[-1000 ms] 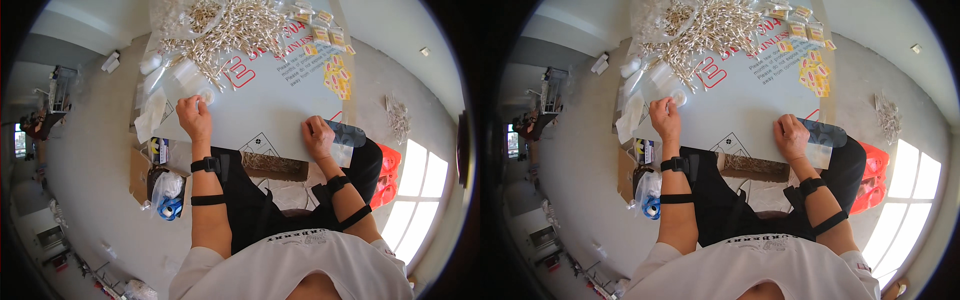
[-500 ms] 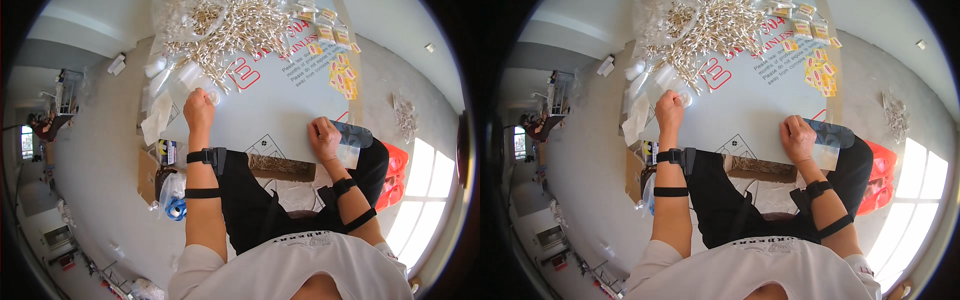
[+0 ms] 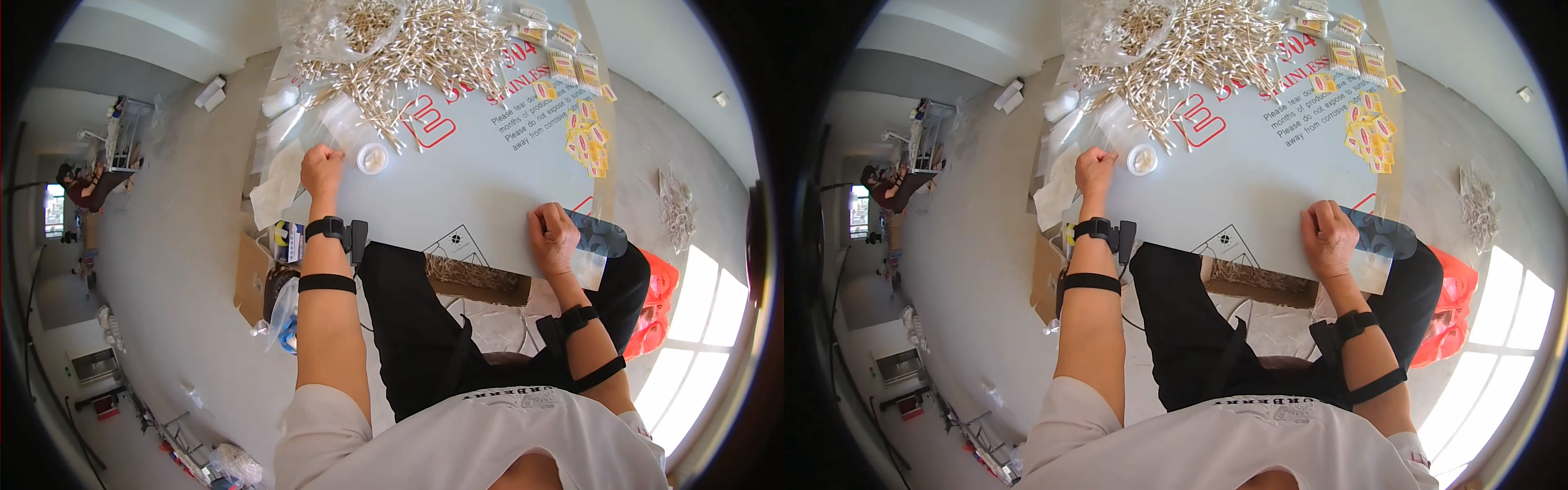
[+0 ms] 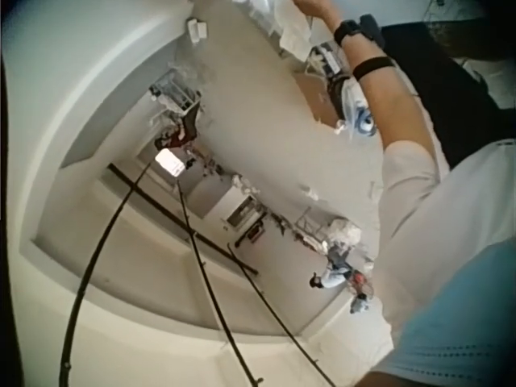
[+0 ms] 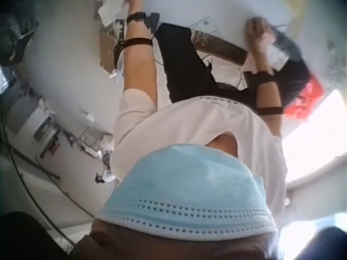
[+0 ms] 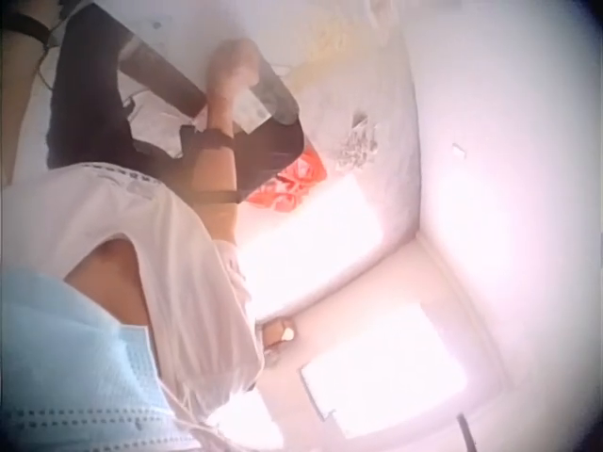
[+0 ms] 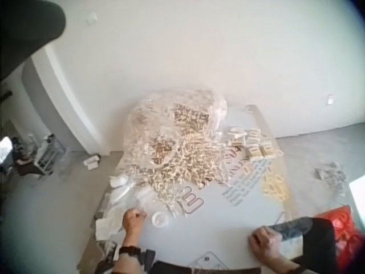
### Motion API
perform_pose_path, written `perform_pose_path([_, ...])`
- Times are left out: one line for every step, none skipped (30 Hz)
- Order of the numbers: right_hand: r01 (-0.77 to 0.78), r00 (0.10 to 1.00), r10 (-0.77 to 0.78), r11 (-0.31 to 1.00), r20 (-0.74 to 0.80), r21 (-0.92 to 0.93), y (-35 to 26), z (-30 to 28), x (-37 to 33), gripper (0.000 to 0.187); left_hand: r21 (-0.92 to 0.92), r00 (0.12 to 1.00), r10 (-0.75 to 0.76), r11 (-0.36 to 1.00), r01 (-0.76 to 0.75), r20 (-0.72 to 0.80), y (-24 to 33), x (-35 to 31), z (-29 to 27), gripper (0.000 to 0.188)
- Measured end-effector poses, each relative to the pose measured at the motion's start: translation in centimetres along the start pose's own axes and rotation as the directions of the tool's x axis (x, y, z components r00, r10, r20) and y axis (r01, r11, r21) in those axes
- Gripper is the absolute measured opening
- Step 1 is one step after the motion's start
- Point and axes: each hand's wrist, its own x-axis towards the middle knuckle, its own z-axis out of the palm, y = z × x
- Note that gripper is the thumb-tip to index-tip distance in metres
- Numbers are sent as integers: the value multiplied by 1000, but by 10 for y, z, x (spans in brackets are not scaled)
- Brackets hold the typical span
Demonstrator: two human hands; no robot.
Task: Packaging cotton swabs into individual plastic bags and applying adhesive labels.
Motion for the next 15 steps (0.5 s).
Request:
perform_pose_path([-4,1000,4,1000,1,-1,-1,0,0,15,-36,990,84,995,-89,-114,-2,-3,1,19])
perform_pose_path([0,1000,0,1000,1,6,-1,-1,0,15,-32,989,82,996,-86,-121,-4,-3,-1,19])
perform_pose_path([2,1000,-2,1000,-3,2,-1,-1,-1,15,-129,976,112,982,-137,-186,-7,-4,-3,17])
perform_pose_path([4,1000,-4,1000,-8,-3,-1,0,0,15,-220,958,135,956,-193,-254,-10,-4,-7,14])
perform_pose_path([9,1000,-9,1000,-9,5,-1,0,0,15,-216,956,134,957,-193,-261,-11,-6,-12,14])
perform_pose_path([11,1000,-11,1000,-9,8,-2,0,0,15,-257,950,120,946,-198,-289,-13,-8,-17,11])
perform_pose_path([13,1000,-13,1000,-10,12,-3,0,0,16,-297,943,106,933,-205,-317,-14,-11,-23,9])
perform_pose_path([16,1000,-15,1000,-16,14,-2,-1,0,16,-297,941,109,931,-210,-322,-10,-15,-27,9])
perform_pose_path([16,1000,-15,1000,-23,24,-1,-2,0,15,-390,944,106,891,-230,-314,-7,-19,-33,8])
perform_pose_path([16,999,-15,999,-31,34,1,-2,-1,15,-479,946,106,842,-249,-305,-3,-25,-39,7])
perform_pose_path([15,999,-14,999,-43,30,7,-3,-2,15,-483,945,115,836,-259,-307,6,-33,-46,7])
perform_pose_path([-152,988,147,978,46,142,13,-3,-2,15,-562,965,118,793,-234,-236,15,-44,-54,8])
perform_pose_path([-319,945,290,917,149,239,19,-5,-2,21,-635,979,127,746,-202,-162,25,-55,-60,9])
perform_pose_path([-310,949,280,916,148,255,8,-8,1,21,-617,949,275,723,-310,-155,29,-70,-68,13])
perform_pose_path([-236,967,179,895,179,379,-12,-13,5,35,-594,900,410,692,-410,-144,32,-88,-73,17])
